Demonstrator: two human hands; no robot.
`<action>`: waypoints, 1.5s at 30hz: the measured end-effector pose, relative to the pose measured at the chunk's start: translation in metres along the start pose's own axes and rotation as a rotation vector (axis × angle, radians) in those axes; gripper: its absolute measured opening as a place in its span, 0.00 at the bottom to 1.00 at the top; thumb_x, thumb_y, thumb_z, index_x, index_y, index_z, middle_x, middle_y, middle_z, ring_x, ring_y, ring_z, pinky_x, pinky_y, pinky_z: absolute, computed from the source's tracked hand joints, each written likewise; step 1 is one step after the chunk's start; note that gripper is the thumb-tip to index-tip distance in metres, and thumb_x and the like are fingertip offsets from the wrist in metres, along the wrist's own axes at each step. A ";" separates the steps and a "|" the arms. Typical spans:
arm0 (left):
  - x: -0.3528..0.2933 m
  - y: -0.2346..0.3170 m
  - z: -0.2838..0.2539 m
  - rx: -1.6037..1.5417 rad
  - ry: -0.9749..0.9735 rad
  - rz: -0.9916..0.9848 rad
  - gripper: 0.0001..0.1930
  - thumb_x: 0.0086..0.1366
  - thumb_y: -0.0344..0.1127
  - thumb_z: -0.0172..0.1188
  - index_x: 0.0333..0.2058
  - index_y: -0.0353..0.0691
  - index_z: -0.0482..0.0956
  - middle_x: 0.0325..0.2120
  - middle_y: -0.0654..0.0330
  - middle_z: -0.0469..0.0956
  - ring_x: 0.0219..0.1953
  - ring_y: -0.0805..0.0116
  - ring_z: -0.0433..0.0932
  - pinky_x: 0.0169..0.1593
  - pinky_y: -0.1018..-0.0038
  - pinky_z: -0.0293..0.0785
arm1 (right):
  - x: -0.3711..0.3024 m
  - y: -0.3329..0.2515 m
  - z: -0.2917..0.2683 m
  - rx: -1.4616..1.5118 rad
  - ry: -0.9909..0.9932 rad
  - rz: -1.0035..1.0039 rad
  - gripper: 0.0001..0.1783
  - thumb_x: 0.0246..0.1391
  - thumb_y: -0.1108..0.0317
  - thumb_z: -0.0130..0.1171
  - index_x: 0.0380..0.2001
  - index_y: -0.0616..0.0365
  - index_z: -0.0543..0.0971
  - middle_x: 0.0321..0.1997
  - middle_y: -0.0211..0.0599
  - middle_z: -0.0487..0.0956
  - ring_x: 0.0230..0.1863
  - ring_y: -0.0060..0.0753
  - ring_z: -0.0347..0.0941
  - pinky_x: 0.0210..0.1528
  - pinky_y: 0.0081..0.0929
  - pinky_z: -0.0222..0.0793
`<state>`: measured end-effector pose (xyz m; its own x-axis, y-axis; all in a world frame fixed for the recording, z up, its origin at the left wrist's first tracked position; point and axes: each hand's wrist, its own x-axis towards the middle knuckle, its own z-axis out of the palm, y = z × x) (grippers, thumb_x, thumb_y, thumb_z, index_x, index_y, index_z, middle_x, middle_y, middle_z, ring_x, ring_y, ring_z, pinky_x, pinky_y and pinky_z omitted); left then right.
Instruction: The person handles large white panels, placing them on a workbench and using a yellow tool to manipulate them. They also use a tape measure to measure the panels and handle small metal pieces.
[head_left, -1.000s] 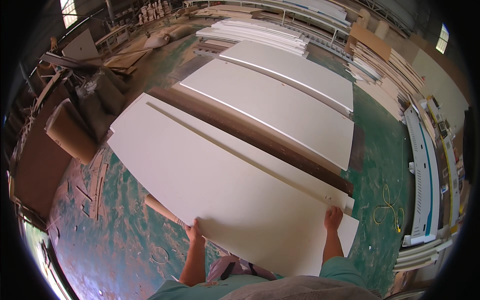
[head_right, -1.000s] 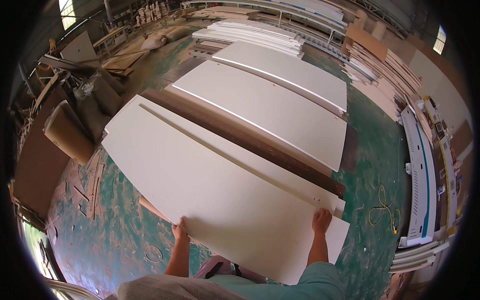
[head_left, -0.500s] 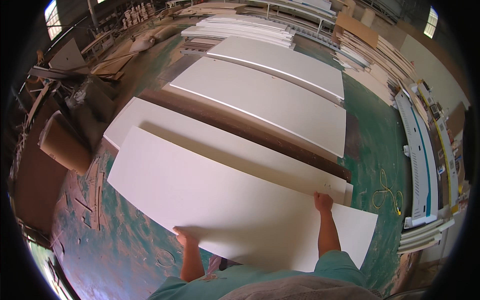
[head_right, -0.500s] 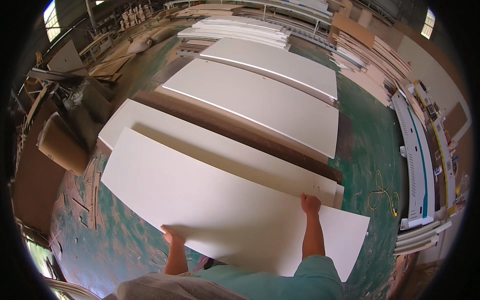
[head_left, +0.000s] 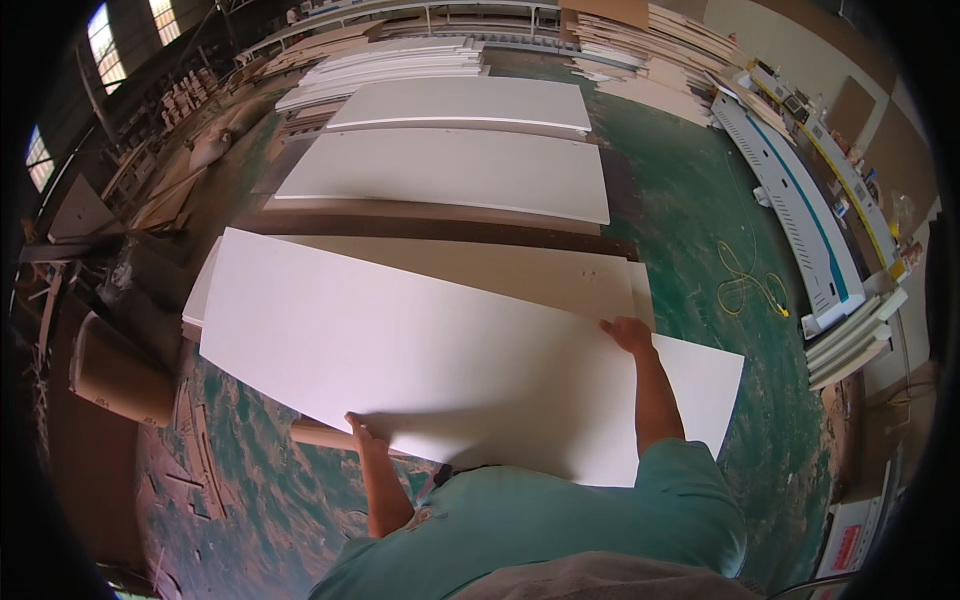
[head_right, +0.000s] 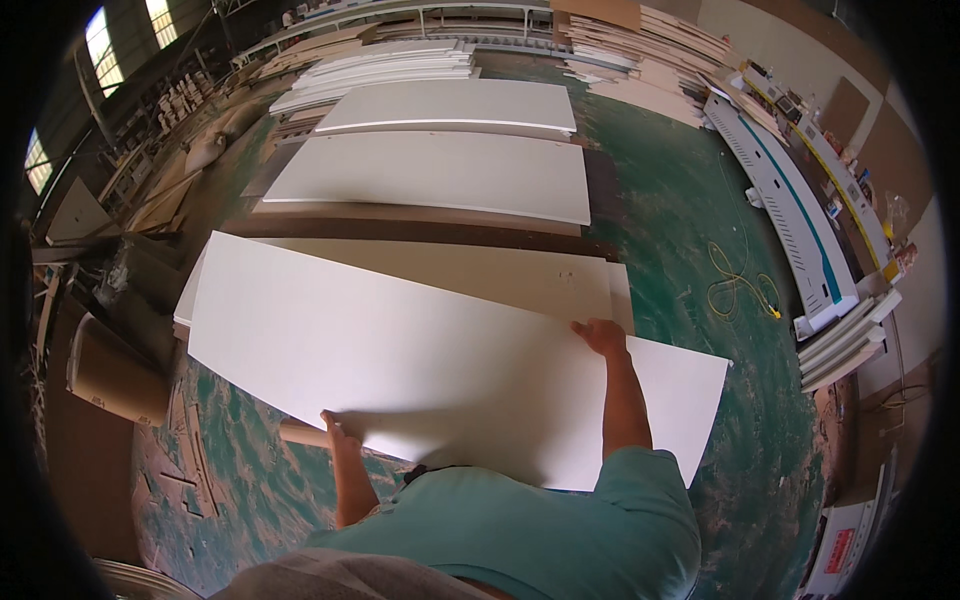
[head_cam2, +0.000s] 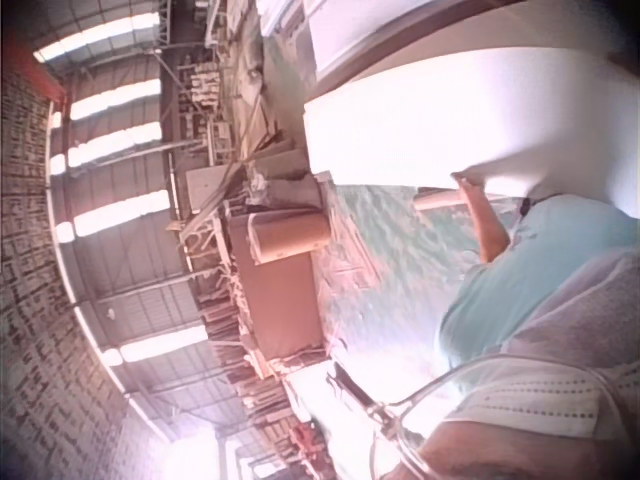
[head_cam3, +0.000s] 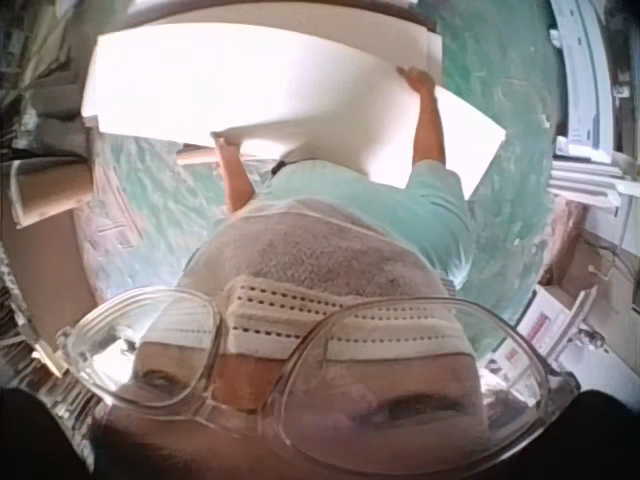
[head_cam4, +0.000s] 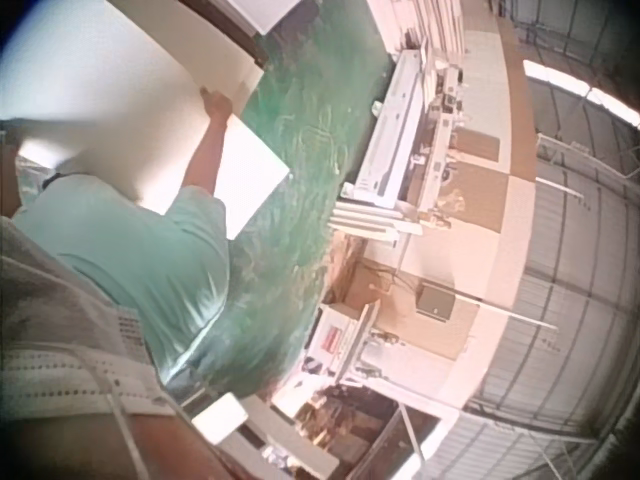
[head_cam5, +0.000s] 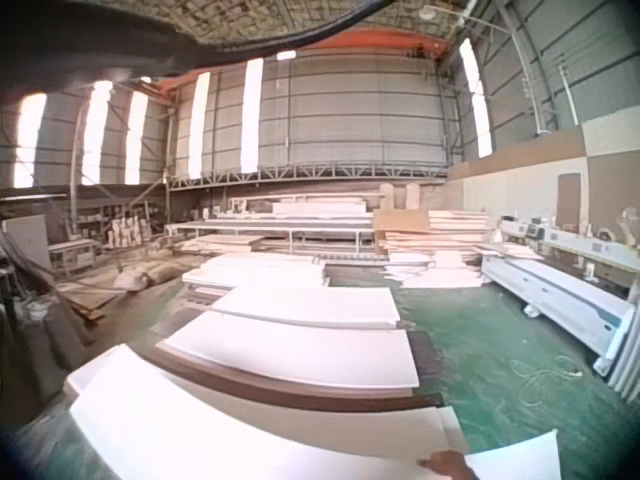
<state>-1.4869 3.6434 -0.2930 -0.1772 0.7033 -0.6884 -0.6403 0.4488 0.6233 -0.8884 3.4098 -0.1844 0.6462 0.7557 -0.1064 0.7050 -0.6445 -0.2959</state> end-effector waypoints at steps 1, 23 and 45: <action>-0.004 0.001 -0.001 0.046 -0.030 -0.015 0.42 0.63 0.67 0.57 0.62 0.36 0.64 0.59 0.50 0.68 0.57 0.51 0.71 0.60 0.55 0.70 | -0.019 0.012 0.000 0.010 0.015 0.016 0.41 0.54 0.25 0.44 0.23 0.58 0.78 0.32 0.48 0.82 0.39 0.55 0.78 0.41 0.47 0.71; -0.297 -0.344 0.041 0.582 -1.369 -0.767 0.36 0.70 0.62 0.43 0.62 0.37 0.64 0.63 0.52 0.63 0.63 0.52 0.63 0.62 0.52 0.63 | -0.721 0.364 -0.015 0.353 0.241 1.177 0.48 0.54 0.22 0.38 0.58 0.52 0.76 0.64 0.44 0.71 0.68 0.51 0.62 0.68 0.39 0.56; -0.936 -1.009 -0.031 1.419 -1.682 -1.531 0.30 0.72 0.53 0.36 0.65 0.43 0.63 0.65 0.59 0.64 0.67 0.51 0.60 0.68 0.56 0.55 | -1.164 0.556 -0.113 0.244 0.449 2.199 0.46 0.56 0.22 0.33 0.34 0.51 0.87 0.41 0.40 0.84 0.50 0.45 0.77 0.56 0.43 0.65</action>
<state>-0.6980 2.5155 -0.2891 0.4104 -0.8149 -0.4092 0.8460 0.1728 0.5044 -1.2161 2.1589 -0.1181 0.1526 -0.9708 -0.1853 -0.9825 -0.1287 -0.1349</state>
